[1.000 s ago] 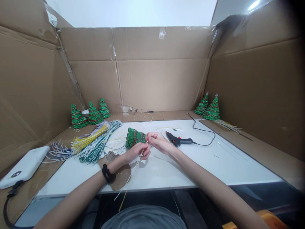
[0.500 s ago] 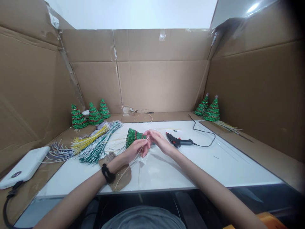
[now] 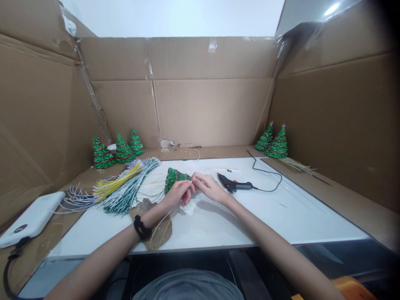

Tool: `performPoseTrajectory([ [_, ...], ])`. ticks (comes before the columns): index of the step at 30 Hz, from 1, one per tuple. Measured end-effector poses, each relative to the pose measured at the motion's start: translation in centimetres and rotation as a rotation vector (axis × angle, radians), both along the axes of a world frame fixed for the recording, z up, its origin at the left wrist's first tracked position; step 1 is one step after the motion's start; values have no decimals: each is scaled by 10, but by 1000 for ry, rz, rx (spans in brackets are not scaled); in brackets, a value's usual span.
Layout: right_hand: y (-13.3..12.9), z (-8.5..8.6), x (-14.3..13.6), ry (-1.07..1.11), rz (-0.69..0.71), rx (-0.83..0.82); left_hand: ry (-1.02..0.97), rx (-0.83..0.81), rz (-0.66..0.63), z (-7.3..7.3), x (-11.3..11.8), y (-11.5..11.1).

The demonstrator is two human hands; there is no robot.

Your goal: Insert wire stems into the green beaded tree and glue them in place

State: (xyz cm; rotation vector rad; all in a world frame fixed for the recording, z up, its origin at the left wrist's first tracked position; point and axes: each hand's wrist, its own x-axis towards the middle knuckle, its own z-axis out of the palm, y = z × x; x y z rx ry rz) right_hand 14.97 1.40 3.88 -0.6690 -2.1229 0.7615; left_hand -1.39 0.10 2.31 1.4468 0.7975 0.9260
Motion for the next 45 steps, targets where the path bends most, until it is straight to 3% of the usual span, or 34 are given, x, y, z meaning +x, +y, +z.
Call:
performPoseTrajectory([
  [7,1,-2,2,-112,-24,87,51,25,60,-3,-2,3],
  [16,5,-3,3,-149,-17,42,136,109,166,-2,1,-2],
  [22,8,-6,4,-158,-54,139,180,156,224,-4,4,-6],
  [32,1,-4,-3,-335,-305,361,231,215,271,-4,4,-8],
  [35,0,-5,-5,-105,-252,195,182,197,226,-3,5,-8],
  [39,-2,-8,-9,286,-32,-207,90,177,193,-3,7,-7],
  [45,-4,-15,-16,486,127,-583,64,140,146,0,7,-13],
])
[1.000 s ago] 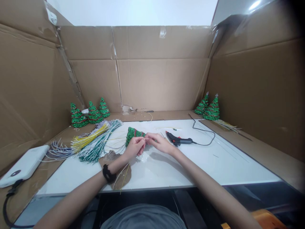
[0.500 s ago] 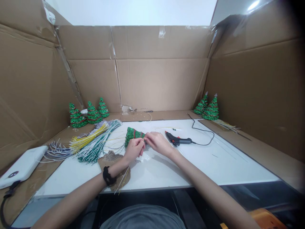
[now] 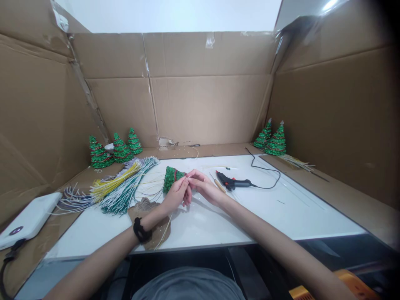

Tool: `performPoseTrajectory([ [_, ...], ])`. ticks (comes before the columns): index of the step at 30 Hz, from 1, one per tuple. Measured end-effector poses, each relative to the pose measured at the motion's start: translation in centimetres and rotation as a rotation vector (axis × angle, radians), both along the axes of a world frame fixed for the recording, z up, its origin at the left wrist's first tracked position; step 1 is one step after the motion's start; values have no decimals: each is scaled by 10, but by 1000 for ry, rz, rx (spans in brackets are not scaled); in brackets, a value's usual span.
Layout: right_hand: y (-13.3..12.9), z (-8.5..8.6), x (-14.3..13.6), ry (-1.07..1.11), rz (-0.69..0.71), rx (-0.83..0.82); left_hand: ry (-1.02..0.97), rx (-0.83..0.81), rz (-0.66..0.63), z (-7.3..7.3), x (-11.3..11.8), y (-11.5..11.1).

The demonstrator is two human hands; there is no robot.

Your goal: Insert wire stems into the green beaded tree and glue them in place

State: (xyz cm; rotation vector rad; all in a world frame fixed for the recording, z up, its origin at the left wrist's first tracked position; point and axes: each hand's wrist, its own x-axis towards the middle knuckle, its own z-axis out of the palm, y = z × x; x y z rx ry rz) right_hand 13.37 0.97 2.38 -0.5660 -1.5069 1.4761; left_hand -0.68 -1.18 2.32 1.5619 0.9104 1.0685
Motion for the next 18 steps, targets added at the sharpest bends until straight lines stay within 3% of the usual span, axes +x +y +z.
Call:
performPoseTrajectory([
  [4,8,5,4,163,-136,-25,24,1,-25,3,-3,0],
  [8,26,16,25,414,-485,-16,81,-37,-107,1,-6,6],
  [11,37,19,42,472,-715,45,101,-128,-202,-5,-4,8],
  [14,42,17,49,420,-786,105,92,-199,-320,-10,0,6],
  [18,40,17,45,371,-745,107,67,-259,-376,-6,2,3],
])
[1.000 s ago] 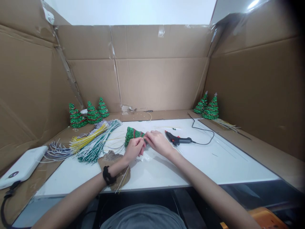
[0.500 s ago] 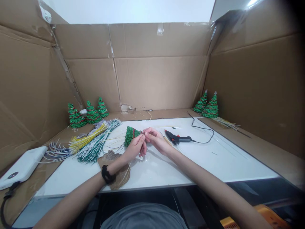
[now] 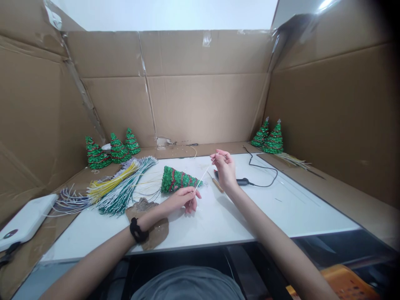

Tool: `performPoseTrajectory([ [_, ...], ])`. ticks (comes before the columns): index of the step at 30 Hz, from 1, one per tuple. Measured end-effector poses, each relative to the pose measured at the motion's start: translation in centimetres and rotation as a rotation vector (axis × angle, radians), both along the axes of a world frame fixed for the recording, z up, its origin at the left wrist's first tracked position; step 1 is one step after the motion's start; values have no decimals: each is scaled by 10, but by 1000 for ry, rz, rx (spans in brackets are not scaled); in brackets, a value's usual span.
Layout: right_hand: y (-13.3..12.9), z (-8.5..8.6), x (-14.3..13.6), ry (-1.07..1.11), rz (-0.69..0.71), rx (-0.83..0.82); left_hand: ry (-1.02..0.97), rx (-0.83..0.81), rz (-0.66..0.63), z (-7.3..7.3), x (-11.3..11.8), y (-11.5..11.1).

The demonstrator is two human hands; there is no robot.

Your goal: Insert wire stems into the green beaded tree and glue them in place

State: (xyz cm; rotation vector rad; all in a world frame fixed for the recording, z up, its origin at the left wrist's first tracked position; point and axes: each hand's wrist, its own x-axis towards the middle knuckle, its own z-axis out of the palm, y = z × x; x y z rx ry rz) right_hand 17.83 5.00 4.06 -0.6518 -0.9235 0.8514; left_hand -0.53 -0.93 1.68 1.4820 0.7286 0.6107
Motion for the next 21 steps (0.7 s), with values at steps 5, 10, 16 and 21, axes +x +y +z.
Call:
performPoseTrajectory([
  [5,-4,4,-2,98,110,-50,-87,-42,25,4,-3,1],
  [10,-5,6,1,114,243,-98,-34,6,-50,4,-7,2],
  [16,-8,6,0,53,406,-90,-78,-86,-62,7,-10,2],
  [21,-11,6,-3,36,465,-48,-93,-149,-80,8,-12,6],
])
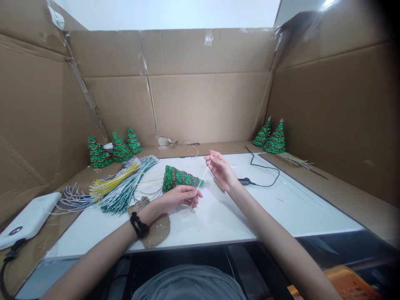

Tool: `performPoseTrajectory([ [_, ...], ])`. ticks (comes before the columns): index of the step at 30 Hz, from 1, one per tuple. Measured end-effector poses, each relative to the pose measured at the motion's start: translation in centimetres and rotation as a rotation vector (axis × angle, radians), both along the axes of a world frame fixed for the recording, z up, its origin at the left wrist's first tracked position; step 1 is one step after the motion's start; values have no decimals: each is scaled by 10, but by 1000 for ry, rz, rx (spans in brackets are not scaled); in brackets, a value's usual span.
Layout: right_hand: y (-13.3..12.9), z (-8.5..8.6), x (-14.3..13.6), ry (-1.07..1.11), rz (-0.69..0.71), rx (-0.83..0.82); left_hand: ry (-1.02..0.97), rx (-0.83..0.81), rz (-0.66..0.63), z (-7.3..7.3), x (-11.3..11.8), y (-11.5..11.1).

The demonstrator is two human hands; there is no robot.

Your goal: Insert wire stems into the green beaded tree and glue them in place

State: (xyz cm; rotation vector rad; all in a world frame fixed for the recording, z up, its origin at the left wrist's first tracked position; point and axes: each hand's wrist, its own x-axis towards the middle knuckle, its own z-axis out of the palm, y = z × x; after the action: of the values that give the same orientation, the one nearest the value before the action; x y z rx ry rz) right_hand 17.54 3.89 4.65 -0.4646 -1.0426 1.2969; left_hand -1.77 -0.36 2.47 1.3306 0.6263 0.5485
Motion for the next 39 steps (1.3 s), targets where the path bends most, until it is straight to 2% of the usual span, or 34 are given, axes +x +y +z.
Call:
performPoseTrajectory([
  [5,-2,-1,-2,-29,72,15,7,-14,-40,-3,-1,1],
  [10,-3,-2,-3,-55,130,-6,-121,-67,-61,-8,-1,3],
  [15,-5,-1,-3,-27,222,-28,-209,-103,-15,-5,-1,4],
  [21,-4,-4,-6,18,276,-54,-77,58,38,-2,3,0],
  [24,-3,-3,-5,37,179,-41,-7,174,41,-7,7,-1],
  [29,2,3,2,111,-85,-4,59,292,76,-13,11,0],
  [33,6,5,8,116,-243,25,118,311,90,-18,10,2],
  [39,10,4,14,109,-375,17,180,308,106,-23,7,4],
])
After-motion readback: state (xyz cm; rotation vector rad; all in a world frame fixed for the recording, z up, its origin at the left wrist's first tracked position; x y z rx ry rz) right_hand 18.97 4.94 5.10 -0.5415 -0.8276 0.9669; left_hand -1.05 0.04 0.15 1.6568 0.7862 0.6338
